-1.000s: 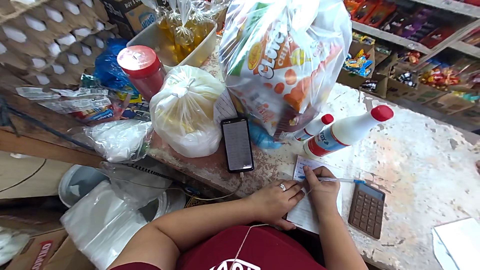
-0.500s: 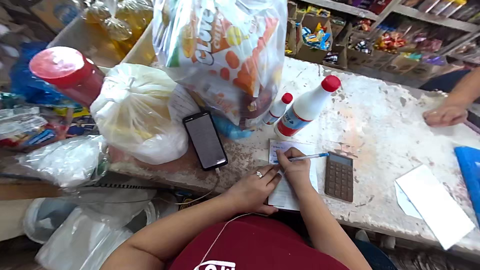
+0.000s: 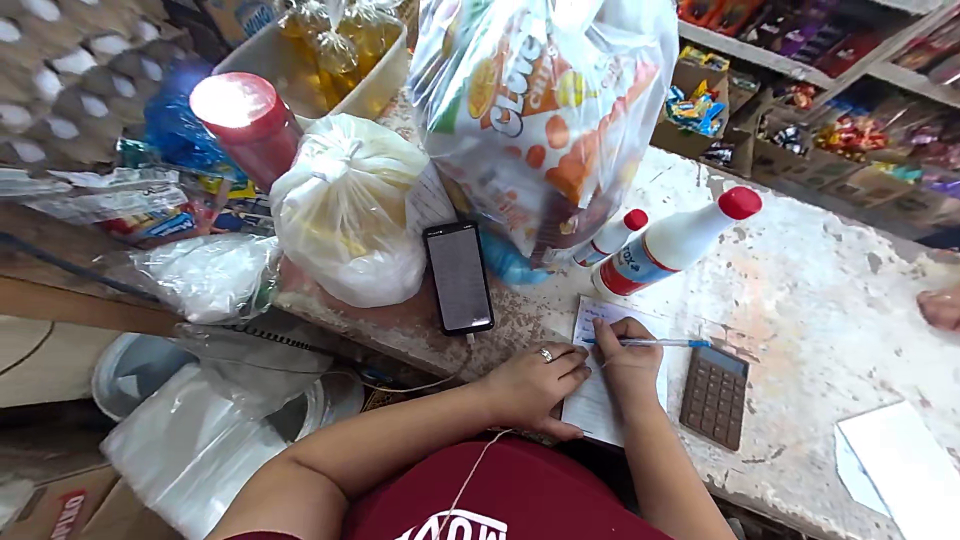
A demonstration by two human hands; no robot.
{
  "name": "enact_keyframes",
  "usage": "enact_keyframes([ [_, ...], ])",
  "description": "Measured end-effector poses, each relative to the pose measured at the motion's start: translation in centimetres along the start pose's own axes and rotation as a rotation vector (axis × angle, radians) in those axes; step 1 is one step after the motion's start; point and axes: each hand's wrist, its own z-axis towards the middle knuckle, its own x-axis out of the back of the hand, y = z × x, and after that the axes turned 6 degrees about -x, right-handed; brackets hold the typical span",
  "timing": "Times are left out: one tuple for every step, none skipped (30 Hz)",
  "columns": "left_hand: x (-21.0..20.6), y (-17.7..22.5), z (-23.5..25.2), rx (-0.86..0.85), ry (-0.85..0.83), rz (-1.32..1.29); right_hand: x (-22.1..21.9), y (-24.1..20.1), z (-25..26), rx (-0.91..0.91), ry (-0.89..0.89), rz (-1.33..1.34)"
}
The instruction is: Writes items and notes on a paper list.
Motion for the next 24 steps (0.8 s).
enact_keyframes([
  [-0.04,0.08,0.07,0.001,-0.012,0.009,0.04,0.04,-0.03,0.000,0.001,-0.001],
  [-0.05,0.17,0.15,0.001,-0.021,0.018,0.07,0.04,-0.06,-0.002,0.001,0.002],
  [-0.06,0.25,0.20,0.000,-0.030,0.031,0.08,0.00,-0.08,-0.006,-0.001,0.003],
  [-0.06,0.30,0.20,-0.003,-0.032,0.051,0.03,-0.11,-0.08,-0.015,-0.005,0.001],
  [-0.06,0.34,0.20,-0.006,-0.030,0.073,-0.01,-0.17,-0.07,-0.031,-0.011,-0.001],
  [-0.10,0.40,0.24,-0.008,-0.026,0.089,0.04,-0.11,-0.04,-0.052,-0.014,-0.007],
  [-0.18,0.45,0.30,-0.009,-0.021,0.095,0.19,-0.05,-0.05,-0.072,-0.017,-0.026],
  [-0.26,0.50,0.33,-0.008,-0.022,0.096,0.29,-0.09,-0.09,-0.084,-0.015,-0.042],
  [-0.37,0.51,0.37,-0.009,-0.023,0.100,0.37,-0.17,-0.12,-0.089,-0.012,-0.054],
  [-0.48,0.49,0.40,-0.011,-0.024,0.105,0.43,-0.20,-0.13,-0.089,-0.010,-0.058],
  [-0.57,0.48,0.40,-0.010,-0.025,0.108,0.47,-0.20,-0.15,-0.089,-0.012,-0.060],
  [-0.61,0.45,0.40,-0.010,-0.025,0.113,0.47,-0.21,-0.14,-0.081,-0.013,-0.068],
  [-0.66,0.39,0.40,-0.012,-0.023,0.119,0.46,-0.23,-0.12,-0.068,-0.016,-0.073],
  [-0.67,0.37,0.39,-0.014,-0.024,0.125,0.47,-0.29,-0.12,-0.053,-0.022,-0.082],
  [-0.69,0.37,0.39,-0.016,-0.020,0.132,0.46,-0.34,-0.15,-0.041,-0.024,-0.093],
  [-0.72,0.37,0.39,-0.020,-0.012,0.142,0.41,-0.39,-0.23,-0.028,-0.021,-0.102],
  [-0.73,0.39,0.39,-0.023,-0.008,0.148,0.34,-0.38,-0.29,-0.011,-0.018,-0.105],
  [-0.72,0.40,0.39,-0.024,-0.007,0.155,0.28,-0.33,-0.36,0.006,-0.019,-0.103],
  [-0.73,0.39,0.38,-0.026,-0.002,0.162,0.23,-0.31,-0.41,0.018,-0.026,-0.100],
  [-0.75,0.37,0.36,-0.030,0.007,0.167,0.17,-0.36,-0.47,0.021,-0.035,-0.100],
  [-0.78,0.35,0.34,-0.035,0.017,0.172,0.11,-0.44,-0.49,0.022,-0.042,-0.102],
  [-0.81,0.31,0.34,-0.042,0.030,0.178,0.07,-0.49,-0.45,0.022,-0.047,-0.105],
  [-0.83,0.30,0.34,-0.050,0.042,0.186,0.02,-0.53,-0.42,0.021,-0.049,-0.107],
  [-0.84,0.30,0.34,-0.056,0.048,0.189,-0.01,-0.54,-0.39,0.019,-0.052,-0.105],
])
